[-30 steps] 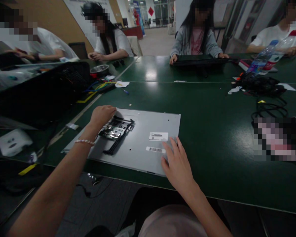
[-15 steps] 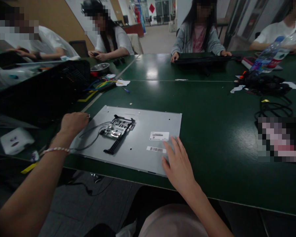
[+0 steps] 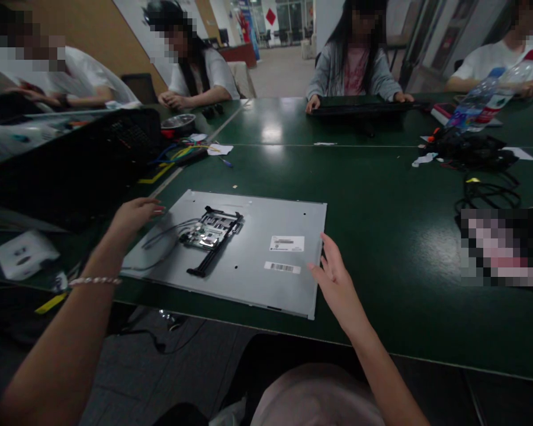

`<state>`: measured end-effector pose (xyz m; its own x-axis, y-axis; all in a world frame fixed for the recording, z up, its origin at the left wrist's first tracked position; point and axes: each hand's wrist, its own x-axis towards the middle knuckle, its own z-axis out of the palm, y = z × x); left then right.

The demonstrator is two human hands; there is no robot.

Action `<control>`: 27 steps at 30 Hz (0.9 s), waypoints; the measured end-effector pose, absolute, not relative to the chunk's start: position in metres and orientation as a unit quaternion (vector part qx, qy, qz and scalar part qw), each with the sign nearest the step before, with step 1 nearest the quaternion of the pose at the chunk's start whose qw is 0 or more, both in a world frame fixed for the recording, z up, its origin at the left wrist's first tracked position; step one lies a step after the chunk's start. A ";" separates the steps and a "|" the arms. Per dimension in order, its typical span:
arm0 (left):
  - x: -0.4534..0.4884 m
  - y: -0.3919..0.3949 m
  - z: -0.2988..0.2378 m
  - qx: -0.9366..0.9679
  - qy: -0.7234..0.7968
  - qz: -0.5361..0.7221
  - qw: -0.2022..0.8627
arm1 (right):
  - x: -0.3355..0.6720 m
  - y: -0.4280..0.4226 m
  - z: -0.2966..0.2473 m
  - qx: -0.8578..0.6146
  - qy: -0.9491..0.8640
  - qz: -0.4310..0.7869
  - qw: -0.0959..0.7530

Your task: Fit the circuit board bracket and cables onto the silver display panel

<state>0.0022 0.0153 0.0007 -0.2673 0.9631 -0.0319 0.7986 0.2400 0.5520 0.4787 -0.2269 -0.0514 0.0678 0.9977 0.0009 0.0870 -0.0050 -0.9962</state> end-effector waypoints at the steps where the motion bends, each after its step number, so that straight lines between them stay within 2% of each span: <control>1: 0.001 0.016 0.001 0.558 0.769 0.226 0.216 | 0.479 -0.226 -0.050 -0.534 -0.493 0.475 0.497; 5: -0.003 0.016 0.003 0.499 0.779 0.241 0.293 | 0.484 -0.227 -0.043 -0.526 -0.478 0.490 0.504; 13: 0.004 0.007 0.009 0.446 0.770 0.273 0.365 | 0.514 -0.231 -0.046 -0.503 -0.447 0.516 0.531; 22: 0.024 -0.001 0.014 0.412 0.766 0.290 0.399 | 0.532 -0.235 -0.041 -0.485 -0.400 0.544 0.556; 27: 0.038 -0.010 0.019 0.398 0.758 0.299 0.421 | 0.538 -0.239 -0.035 -0.448 -0.348 0.558 0.606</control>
<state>0.0377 -0.0095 0.0195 -0.3290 0.8554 -0.4001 0.3520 0.5042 0.7886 0.5381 -0.2394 -0.0353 0.1363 0.9876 -0.0774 -0.3649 -0.0226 -0.9308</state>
